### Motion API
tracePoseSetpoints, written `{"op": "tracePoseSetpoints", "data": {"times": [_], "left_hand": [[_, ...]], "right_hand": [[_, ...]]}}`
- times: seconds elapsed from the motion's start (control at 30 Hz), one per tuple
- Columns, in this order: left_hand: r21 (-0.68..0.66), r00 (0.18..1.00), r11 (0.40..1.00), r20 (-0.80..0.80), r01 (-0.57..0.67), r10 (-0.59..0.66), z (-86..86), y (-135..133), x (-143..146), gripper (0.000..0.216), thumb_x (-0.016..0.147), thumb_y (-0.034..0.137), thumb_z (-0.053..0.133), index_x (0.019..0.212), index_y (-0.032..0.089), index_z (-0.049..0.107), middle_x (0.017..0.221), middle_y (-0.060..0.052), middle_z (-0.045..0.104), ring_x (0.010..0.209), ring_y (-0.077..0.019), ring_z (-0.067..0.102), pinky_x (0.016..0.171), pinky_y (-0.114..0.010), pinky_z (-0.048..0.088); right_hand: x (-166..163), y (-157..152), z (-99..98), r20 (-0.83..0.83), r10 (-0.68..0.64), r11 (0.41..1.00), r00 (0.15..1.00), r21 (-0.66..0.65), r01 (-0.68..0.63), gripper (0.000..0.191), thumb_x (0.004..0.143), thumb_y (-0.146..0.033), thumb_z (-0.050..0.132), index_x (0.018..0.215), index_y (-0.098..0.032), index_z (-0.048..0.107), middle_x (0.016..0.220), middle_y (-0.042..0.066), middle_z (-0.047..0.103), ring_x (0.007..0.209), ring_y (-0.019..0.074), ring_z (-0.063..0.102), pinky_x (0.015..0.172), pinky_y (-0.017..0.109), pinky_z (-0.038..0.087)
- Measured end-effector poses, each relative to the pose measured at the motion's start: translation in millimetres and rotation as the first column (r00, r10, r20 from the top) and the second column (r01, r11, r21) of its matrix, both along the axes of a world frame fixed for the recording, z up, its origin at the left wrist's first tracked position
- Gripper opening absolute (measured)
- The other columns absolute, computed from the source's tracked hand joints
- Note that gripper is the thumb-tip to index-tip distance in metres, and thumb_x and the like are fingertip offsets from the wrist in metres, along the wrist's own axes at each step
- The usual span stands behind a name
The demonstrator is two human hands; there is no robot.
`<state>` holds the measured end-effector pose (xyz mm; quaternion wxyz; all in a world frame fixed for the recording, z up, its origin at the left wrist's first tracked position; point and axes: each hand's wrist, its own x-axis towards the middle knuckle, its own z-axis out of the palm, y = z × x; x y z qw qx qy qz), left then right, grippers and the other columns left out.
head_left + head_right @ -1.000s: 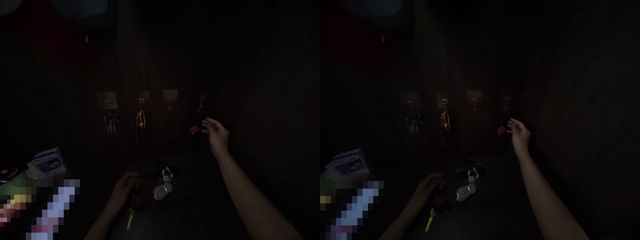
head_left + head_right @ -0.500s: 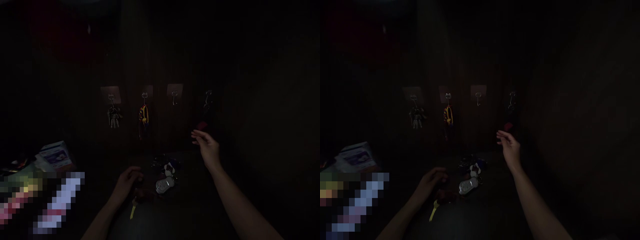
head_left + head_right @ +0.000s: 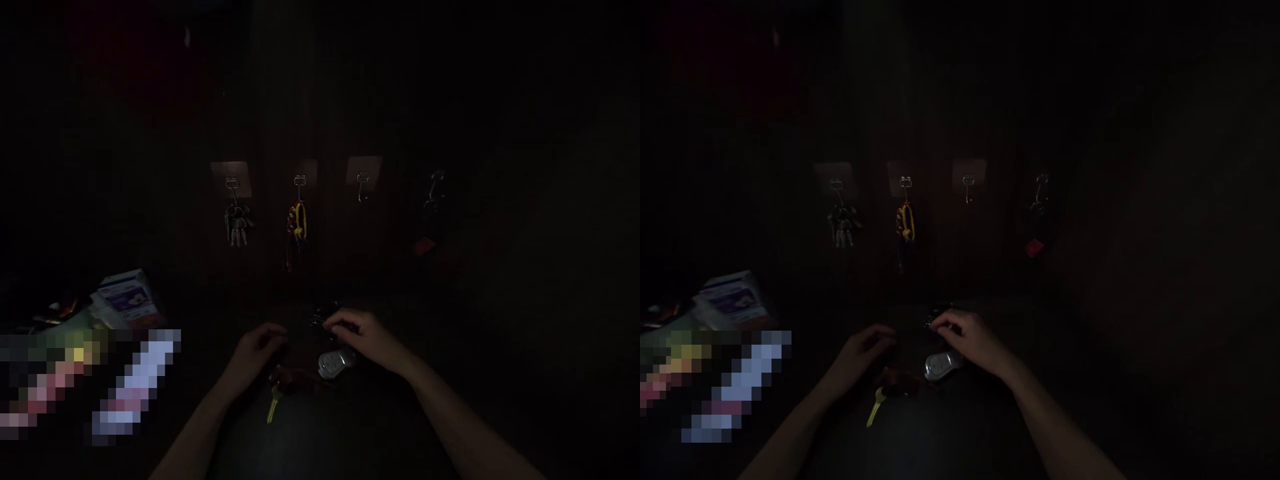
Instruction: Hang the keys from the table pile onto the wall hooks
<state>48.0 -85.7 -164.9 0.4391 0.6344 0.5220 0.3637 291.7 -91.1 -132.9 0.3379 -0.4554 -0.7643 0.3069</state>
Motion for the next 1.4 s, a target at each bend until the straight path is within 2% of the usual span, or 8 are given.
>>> {"op": "tracePoseSetpoints", "data": {"times": [0.13,0.37,0.47,0.63,0.8,1.03,1.2,1.4], "left_hand": [[0.041,0.975,0.981,-0.125,0.189,-0.182,2.1,-6.0,-2.7,0.023,0.074,0.034,0.057,0.091,0.022,0.067,0.088,-0.002,0.068,0.085,-0.0193,0.062,0.076,-0.028,0.045],[0.156,0.874,0.902,-0.356,0.404,-0.330,-2.4,-15.0,4.4,0.029,0.058,0.026,0.074,0.086,0.026,0.070,0.100,-0.003,0.063,0.097,-0.0220,0.054,0.084,-0.030,0.041],[0.130,0.900,0.921,-0.302,0.367,-0.316,-2.6,-14.3,4.9,0.010,0.068,0.025,0.064,0.076,0.022,0.069,0.092,-0.003,0.064,0.089,-0.0188,0.057,0.076,-0.026,0.043],[-0.064,0.966,0.970,-0.098,0.235,-0.241,-3.8,-9.5,1.0,0.027,0.081,0.040,0.048,0.081,0.018,0.063,0.072,0.000,0.066,0.050,-0.0111,0.057,0.049,-0.020,0.041],[0.071,0.996,0.995,-0.062,0.067,-0.062,1.1,-2.6,-2.3,0.025,0.078,0.041,0.053,0.078,0.021,0.068,0.083,-0.001,0.072,0.081,-0.0181,0.064,0.073,-0.023,0.045],[0.029,0.994,0.996,0.067,-0.086,0.084,2.4,4.7,-7.6,0.024,0.077,0.040,0.055,0.084,0.021,0.068,0.099,-0.002,0.071,0.096,-0.0210,0.062,0.086,-0.029,0.043],[-0.109,0.943,0.981,0.276,-0.161,0.185,3.1,5.6,-9.0,0.028,0.075,0.043,0.060,0.086,0.018,0.066,0.082,-0.002,0.069,0.077,-0.0171,0.063,0.069,-0.026,0.046],[-0.200,0.774,0.965,0.580,-0.168,0.255,13.0,2.3,-8.0,0.028,0.069,0.035,0.069,0.088,0.016,0.064,0.081,-0.002,0.065,0.063,-0.0102,0.059,0.053,-0.020,0.043]], "right_hand": [[-14.1,-5.8,-5.9,0.275,0.206,0.976,0.939,0.006,-0.216,0.019,0.082,-0.024,0.054,0.096,-0.026,0.067,0.099,0.002,0.066,0.096,0.0182,0.057,0.088,0.033,0.040],[-15.9,-4.2,-12.5,0.416,0.245,0.967,0.876,-0.047,-0.249,0.019,0.080,-0.023,0.056,0.096,-0.024,0.066,0.099,0.002,0.065,0.096,0.0197,0.054,0.088,0.034,0.036],[-9.7,-2.6,-15.6,0.407,0.279,0.960,0.870,-0.079,-0.270,0.016,0.080,-0.023,0.056,0.092,-0.025,0.067,0.098,0.001,0.064,0.096,0.0185,0.054,0.086,0.031,0.037],[-4.3,-1.3,-17.3,0.412,0.271,0.962,0.870,-0.098,-0.254,0.014,0.082,-0.026,0.053,0.085,-0.023,0.067,0.092,0.001,0.064,0.094,0.0180,0.054,0.081,0.029,0.038],[-7.6,-3.1,-12.6,0.424,0.263,0.965,0.866,-0.096,-0.246,0.013,0.081,-0.026,0.054,0.082,-0.022,0.066,0.091,0.002,0.064,0.091,0.0187,0.055,0.081,0.030,0.039],[-8.8,-3.8,-12.5,0.402,0.269,0.963,0.875,-0.094,-0.252,0.014,0.082,-0.026,0.053,0.082,-0.022,0.066,0.090,0.002,0.065,0.089,0.0178,0.056,0.079,0.029,0.039],[-8.6,-2.6,-15.4,0.411,0.262,0.964,0.873,-0.082,-0.251,0.015,0.082,-0.027,0.053,0.083,-0.022,0.067,0.090,0.002,0.065,0.090,0.0176,0.056,0.080,0.029,0.039],[-9.0,-1.9,-17.2,0.417,0.258,0.966,0.872,-0.087,-0.244,0.018,0.084,-0.031,0.051,0.084,-0.022,0.066,0.092,0.002,0.064,0.090,0.0175,0.056,0.080,0.030,0.039]]}}
